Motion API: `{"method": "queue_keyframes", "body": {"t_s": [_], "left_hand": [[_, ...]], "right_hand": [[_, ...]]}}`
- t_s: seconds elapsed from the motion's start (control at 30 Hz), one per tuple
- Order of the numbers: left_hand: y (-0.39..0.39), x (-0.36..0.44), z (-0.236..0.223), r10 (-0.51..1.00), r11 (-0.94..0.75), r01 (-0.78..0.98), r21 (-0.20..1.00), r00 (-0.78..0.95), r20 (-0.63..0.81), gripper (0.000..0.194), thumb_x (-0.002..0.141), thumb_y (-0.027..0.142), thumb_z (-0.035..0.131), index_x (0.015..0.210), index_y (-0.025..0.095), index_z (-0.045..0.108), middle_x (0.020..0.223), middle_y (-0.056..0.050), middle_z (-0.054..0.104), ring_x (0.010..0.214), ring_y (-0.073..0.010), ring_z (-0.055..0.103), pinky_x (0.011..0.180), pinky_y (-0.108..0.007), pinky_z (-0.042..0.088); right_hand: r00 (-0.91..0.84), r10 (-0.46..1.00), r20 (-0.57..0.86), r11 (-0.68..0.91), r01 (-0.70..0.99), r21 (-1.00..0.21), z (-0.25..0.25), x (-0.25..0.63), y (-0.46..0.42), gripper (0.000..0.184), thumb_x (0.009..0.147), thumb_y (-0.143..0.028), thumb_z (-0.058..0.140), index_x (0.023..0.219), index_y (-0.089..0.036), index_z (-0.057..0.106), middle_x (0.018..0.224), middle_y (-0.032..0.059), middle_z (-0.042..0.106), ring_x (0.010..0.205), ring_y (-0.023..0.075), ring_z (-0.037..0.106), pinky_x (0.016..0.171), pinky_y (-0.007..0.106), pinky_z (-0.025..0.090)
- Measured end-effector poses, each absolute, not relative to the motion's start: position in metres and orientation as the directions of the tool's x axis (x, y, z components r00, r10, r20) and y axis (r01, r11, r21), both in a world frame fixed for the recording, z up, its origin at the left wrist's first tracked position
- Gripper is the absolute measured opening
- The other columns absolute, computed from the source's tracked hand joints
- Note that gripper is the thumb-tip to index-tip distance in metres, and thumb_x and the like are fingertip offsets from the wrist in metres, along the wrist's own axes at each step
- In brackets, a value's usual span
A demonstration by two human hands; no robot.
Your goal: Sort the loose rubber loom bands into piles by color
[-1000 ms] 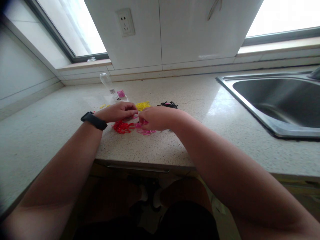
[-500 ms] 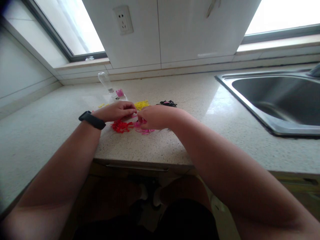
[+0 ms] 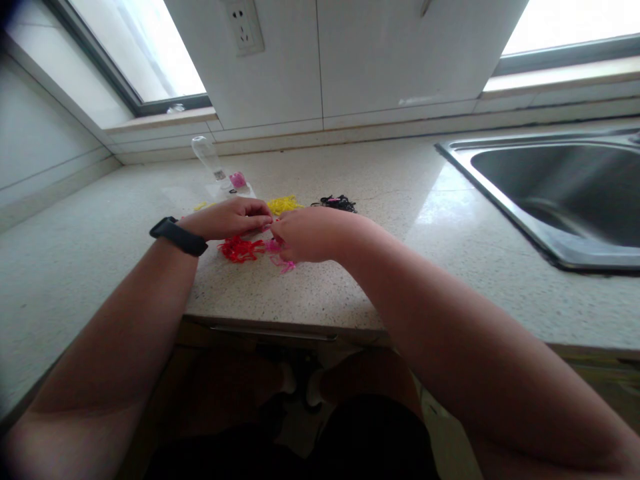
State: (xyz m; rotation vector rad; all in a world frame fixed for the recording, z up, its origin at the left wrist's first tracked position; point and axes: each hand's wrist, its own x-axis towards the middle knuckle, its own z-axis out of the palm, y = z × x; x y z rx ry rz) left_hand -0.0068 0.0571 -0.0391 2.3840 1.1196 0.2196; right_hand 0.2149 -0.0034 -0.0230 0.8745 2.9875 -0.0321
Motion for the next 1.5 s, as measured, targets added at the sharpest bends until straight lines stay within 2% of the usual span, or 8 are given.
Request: {"method": "queue_keyframes", "body": {"t_s": [0.3,0.47,0.87,1.5], "left_hand": [[0.058,-0.007,-0.041,0.769,-0.524,0.676,0.518,0.637,-0.053,0.031,0.092,0.045,0.053,0.092,0.016,0.065,0.068,0.000,0.059,0.057,-0.0111,0.049,0.056,-0.025,0.037],[0.058,-0.008,-0.041,0.765,-0.516,0.669,0.535,0.641,-0.062,0.031,0.092,0.045,0.054,0.093,0.016,0.065,0.069,0.000,0.059,0.056,-0.0107,0.049,0.055,-0.025,0.037],[0.059,-0.008,-0.042,0.760,-0.534,0.662,0.526,0.648,-0.043,0.029,0.092,0.043,0.054,0.092,0.017,0.065,0.069,0.000,0.060,0.058,-0.0113,0.050,0.057,-0.026,0.038],[0.059,-0.009,-0.042,0.755,-0.542,0.671,0.507,0.654,-0.058,0.031,0.091,0.044,0.052,0.095,0.016,0.065,0.072,-0.001,0.061,0.060,-0.0116,0.051,0.057,-0.025,0.037]], "right_hand": [[-0.800,0.598,-0.057,0.793,0.600,-0.108,-0.019,0.217,-0.003,0.032,0.093,-0.036,0.051,0.109,-0.016,0.070,0.106,0.0123,0.069,0.089,0.0232,0.063,0.080,0.037,0.044],[-0.824,0.566,-0.024,0.812,0.562,-0.159,-0.022,0.219,0.002,0.034,0.093,-0.040,0.051,0.110,-0.018,0.070,0.109,0.0114,0.068,0.092,0.0228,0.062,0.083,0.037,0.045],[-0.830,0.558,-0.009,0.811,0.548,-0.207,-0.025,0.220,0.007,0.026,0.090,-0.030,0.053,0.106,-0.017,0.069,0.104,0.0106,0.068,0.090,0.0219,0.061,0.084,0.037,0.045],[-0.827,0.562,-0.004,0.806,0.549,-0.221,-0.028,0.221,0.009,0.024,0.087,-0.028,0.056,0.106,-0.019,0.068,0.107,0.0097,0.067,0.092,0.0219,0.060,0.086,0.037,0.044]]}}
